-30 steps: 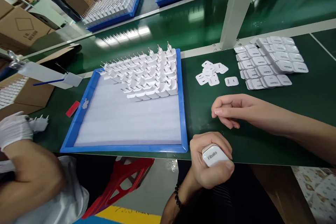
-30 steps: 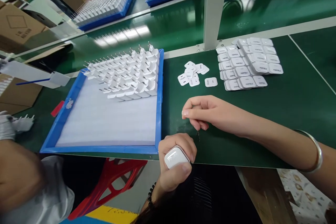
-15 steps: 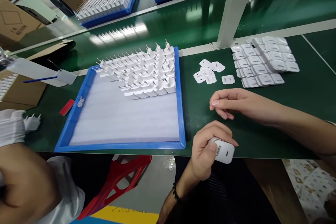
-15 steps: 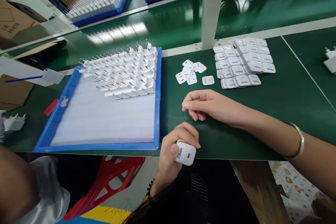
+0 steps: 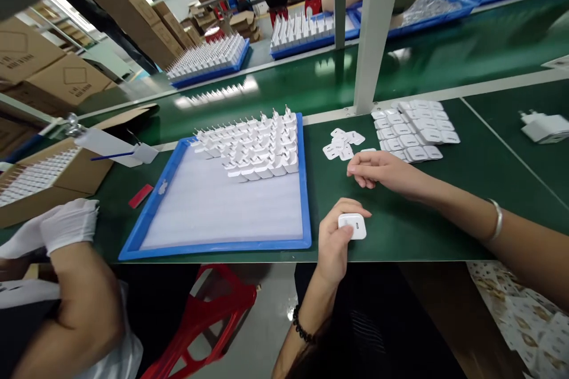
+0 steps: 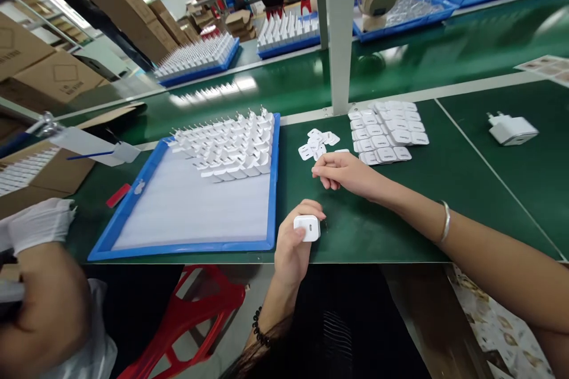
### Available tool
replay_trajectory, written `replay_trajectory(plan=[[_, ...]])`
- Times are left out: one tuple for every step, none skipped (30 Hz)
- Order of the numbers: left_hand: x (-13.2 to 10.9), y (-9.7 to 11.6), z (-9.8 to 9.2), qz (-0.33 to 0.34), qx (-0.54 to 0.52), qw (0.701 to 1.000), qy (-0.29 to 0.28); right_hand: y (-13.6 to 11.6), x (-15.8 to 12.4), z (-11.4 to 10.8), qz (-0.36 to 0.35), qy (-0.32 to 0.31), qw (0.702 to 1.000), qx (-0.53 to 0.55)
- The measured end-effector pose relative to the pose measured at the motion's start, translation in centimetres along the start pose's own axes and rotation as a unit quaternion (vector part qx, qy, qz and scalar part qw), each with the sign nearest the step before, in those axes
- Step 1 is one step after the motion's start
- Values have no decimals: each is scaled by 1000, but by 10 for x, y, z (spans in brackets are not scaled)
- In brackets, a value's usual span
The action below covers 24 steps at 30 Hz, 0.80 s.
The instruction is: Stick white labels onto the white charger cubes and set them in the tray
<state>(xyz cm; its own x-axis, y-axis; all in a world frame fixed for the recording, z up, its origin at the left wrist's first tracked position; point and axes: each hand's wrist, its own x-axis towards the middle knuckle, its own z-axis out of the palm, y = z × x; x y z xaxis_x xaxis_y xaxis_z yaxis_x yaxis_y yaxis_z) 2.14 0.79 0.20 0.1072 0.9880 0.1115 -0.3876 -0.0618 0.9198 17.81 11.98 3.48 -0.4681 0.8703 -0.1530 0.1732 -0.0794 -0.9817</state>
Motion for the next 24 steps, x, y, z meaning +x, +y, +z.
replay_trajectory(plan=[[1,-1,0,-4,1,1000,13,-3,2,-2,-17,17,1000,-8],[2,-2,0,-7,1,1000,28,-8,2,-6,-34,35,999,-15],[4,-4,1,-6,-1,999,45,-14,-3,-10,-49,50,997,-20],[6,-5,1,-2,-10,998,67,-21,-13,-14,-62,51,996,-28],[8,-6,1,3,-24,996,91,-29,-27,-17,-69,27,996,-43],[10,-7,2,8,-41,992,115,-34,-46,-18,-66,-18,996,-62],[13,-8,2,12,-58,989,136,-37,-68,-16,-49,-98,989,-95],[15,-9,3,16,-74,986,151,-37,-92,-10,-16,-191,973,-132],[18,-11,3,19,-86,983,159,-31,-114,0,31,-258,951,-166],[21,-12,3,21,-92,982,162,-22,-132,14,78,-281,934,-206],[23,-13,3,23,-93,982,161,-8,-145,31,121,-238,928,-259],[26,-14,3,25,-92,983,159,9,-152,50,168,-142,926,-306],[28,-14,4,27,-89,983,157,28,-154,68,195,-68,922,-326],[30,-15,4,29,-83,984,155,47,-150,85,220,-10,915,-337],[32,-15,5,30,-77,985,153,65,-143,98,250,45,905,-341],[33,-15,6,31,-70,986,151,82,-134,107,269,96,897,-337],[35,-15,7,31,-63,986,149,96,-126,112,282,139,892,-325],[36,-15,8,32,-56,987,146,109,-120,112,285,173,892,-306],[37,-16,9,32,-48,988,142,118,-115,108,280,200,896,-282],[38,-16,11,34,-41,989,138,126,-114,100,273,223,901,-253],[38,-16,11,35,-33,990,132,133,-116,91,263,245,906,-222],[39,-16,12,38,-26,991,127,138,-120,80,250,269,911,-188],[39,-16,12,41,-19,991,122,141,-126,67,235,298,913,-153],[39,-16,12,44,-13,992,119,145,-135,54,216,332,911,-116]])
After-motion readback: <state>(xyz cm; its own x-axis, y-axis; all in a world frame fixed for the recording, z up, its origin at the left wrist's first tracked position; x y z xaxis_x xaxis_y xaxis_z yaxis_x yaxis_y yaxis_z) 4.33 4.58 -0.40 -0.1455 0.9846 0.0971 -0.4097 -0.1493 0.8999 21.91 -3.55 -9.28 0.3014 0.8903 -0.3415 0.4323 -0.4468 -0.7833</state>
